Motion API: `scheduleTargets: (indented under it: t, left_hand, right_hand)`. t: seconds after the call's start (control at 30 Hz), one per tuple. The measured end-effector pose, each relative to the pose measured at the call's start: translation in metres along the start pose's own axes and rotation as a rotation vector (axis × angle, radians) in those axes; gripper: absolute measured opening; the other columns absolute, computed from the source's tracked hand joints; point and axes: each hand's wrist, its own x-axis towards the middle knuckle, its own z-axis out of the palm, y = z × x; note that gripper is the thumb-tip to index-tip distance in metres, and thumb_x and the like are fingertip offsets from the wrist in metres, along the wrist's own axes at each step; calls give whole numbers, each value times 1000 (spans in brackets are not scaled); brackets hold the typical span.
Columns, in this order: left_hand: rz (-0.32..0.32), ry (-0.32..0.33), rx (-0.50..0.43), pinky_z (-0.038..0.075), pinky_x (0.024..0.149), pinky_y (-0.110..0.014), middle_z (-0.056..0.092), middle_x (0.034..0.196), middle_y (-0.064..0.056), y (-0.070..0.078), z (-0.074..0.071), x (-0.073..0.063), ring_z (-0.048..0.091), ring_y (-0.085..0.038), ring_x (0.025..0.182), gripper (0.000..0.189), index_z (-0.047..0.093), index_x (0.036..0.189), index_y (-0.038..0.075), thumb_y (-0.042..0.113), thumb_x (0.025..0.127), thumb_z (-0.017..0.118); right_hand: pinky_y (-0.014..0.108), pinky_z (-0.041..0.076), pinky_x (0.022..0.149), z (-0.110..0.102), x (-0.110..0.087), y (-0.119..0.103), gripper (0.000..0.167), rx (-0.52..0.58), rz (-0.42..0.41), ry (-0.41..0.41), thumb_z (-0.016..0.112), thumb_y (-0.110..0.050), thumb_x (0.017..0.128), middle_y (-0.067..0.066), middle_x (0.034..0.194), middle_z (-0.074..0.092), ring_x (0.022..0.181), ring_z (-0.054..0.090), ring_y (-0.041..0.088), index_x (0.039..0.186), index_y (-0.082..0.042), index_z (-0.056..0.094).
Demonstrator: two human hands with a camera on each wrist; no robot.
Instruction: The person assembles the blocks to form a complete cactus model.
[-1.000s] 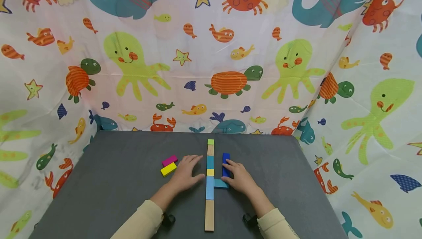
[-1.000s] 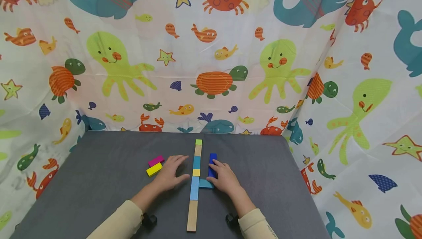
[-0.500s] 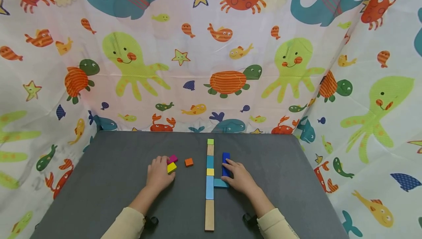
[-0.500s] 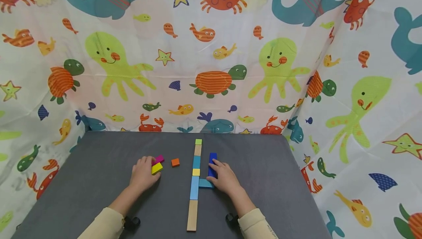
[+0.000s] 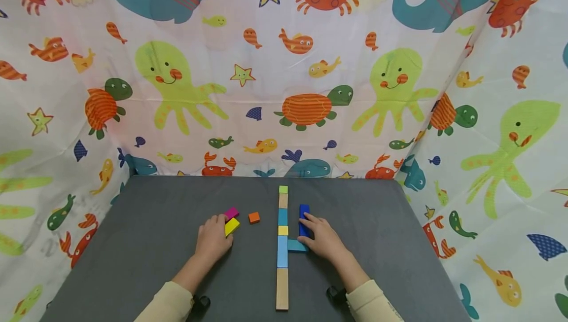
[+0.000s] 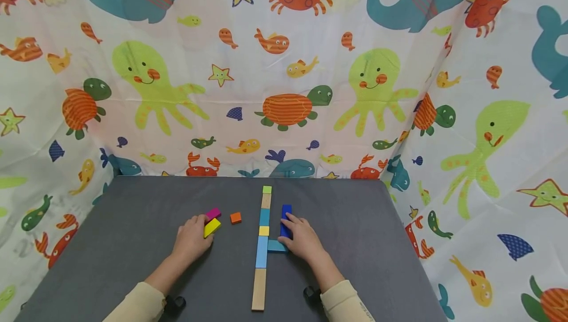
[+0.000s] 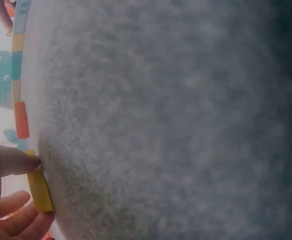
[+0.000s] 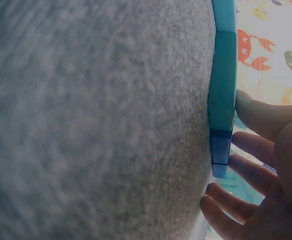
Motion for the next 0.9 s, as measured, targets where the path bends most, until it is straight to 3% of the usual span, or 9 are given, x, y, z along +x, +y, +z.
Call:
scheduleTargets:
  t: [0.17,0.27,0.47,0.73,0.9]
  left_hand:
    - [14,1,-12,51,95,-56,66,112,-19,5,-2,-3,61,-35,99,44,67,121,-4,17,86,84]
    - [39,-32,-50,51,96,-55,67,110,-16,13,-5,-3,59,-34,98,40,72,119,-3,16,85,83]
    - [179,-38,-144,52,97,-52,68,113,-11,37,-1,-1,60,-29,101,33,75,119,4,11,87,83]
    - [328,-11,-83,51,98,-50,68,117,-8,64,11,10,58,-28,107,32,75,122,10,13,92,82]
    - [361,-14,-74,50,102,-51,68,118,-7,67,17,21,60,-27,109,33,74,124,11,15,93,82]
  right_hand:
    - [63,43,114,0,0,0,61,4,4,5,76,-35,99,12,165,47,148,45,45,152,-11,59]
    - [63,43,114,-1,-1,0,61,5,7,5,76,-35,99,12,165,46,148,45,44,152,-11,59]
    - [64,42,115,-1,-2,0,60,7,4,6,76,-35,99,13,165,47,148,44,44,152,-10,59]
    - [64,42,115,-1,-2,0,60,-3,4,5,76,-35,100,12,165,47,148,44,44,153,-11,59]
    - [64,43,114,-2,-2,-1,61,-10,4,0,76,-35,99,12,165,47,147,45,45,152,-11,59]
